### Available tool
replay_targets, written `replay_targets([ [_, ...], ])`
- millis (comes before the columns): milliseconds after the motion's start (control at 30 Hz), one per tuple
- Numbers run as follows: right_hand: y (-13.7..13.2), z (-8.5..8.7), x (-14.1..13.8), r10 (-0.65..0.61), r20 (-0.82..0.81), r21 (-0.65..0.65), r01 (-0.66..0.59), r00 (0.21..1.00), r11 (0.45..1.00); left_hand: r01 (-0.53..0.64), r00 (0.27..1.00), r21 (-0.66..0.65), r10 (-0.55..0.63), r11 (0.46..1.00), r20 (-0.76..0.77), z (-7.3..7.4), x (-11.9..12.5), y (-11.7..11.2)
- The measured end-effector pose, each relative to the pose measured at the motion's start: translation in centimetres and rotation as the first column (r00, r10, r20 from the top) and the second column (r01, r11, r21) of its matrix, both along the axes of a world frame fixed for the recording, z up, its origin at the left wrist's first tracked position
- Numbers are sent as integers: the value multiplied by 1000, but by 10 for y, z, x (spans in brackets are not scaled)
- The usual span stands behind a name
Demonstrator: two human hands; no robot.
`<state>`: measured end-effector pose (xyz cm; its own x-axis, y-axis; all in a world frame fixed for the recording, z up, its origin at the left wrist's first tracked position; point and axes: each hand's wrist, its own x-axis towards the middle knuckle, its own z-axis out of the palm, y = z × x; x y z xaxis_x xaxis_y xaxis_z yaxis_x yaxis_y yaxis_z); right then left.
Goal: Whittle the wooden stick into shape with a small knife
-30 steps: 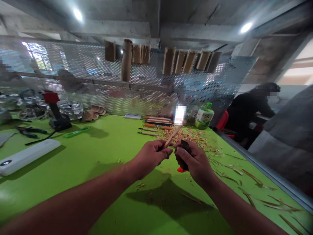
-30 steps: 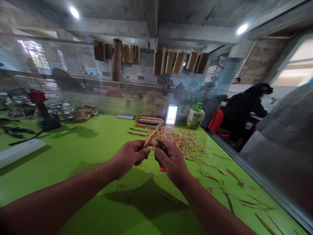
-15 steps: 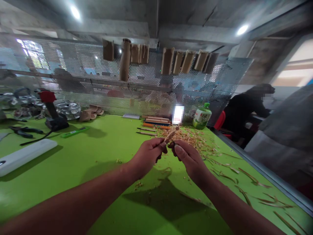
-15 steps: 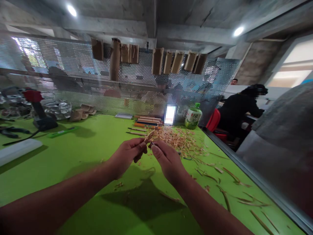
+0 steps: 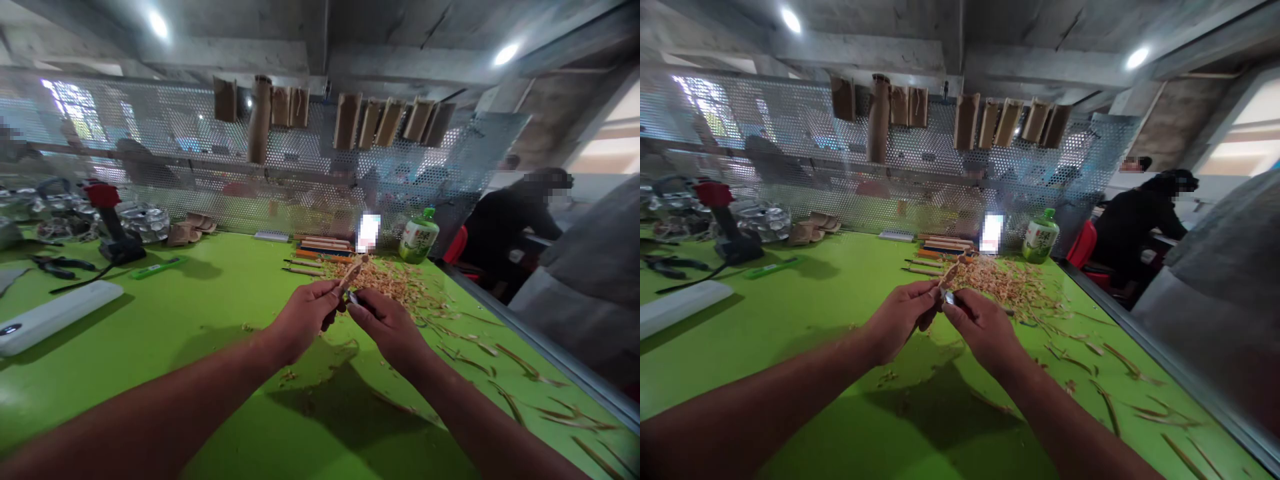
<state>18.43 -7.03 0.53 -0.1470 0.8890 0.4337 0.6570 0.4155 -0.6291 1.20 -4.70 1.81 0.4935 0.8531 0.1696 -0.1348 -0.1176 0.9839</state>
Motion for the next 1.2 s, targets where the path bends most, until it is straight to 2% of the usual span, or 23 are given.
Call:
replay_targets([
  [200,1,-1,-1,66,-55,-14,-67,996,998,-13,1000,-16,13,1000,-27,0,0,0],
  [467,-3,3,-2,36,-28,42,-35,999,998,-27,994,15,29,1000,-110,0,1,-1],
  [733,-2,3,-2,-13,40,95,9,999,995,-45,992,81,54,996,-114,-4,-1,2],
  [1000,-5,6,-3,-17,62,109,11,998,994,-91,992,65,96,994,-85,3,0,-3],
  [1200,-4,7,-3,-14,58,121,7,998,993,-94,992,87,101,992,-76,3,0,-2],
])
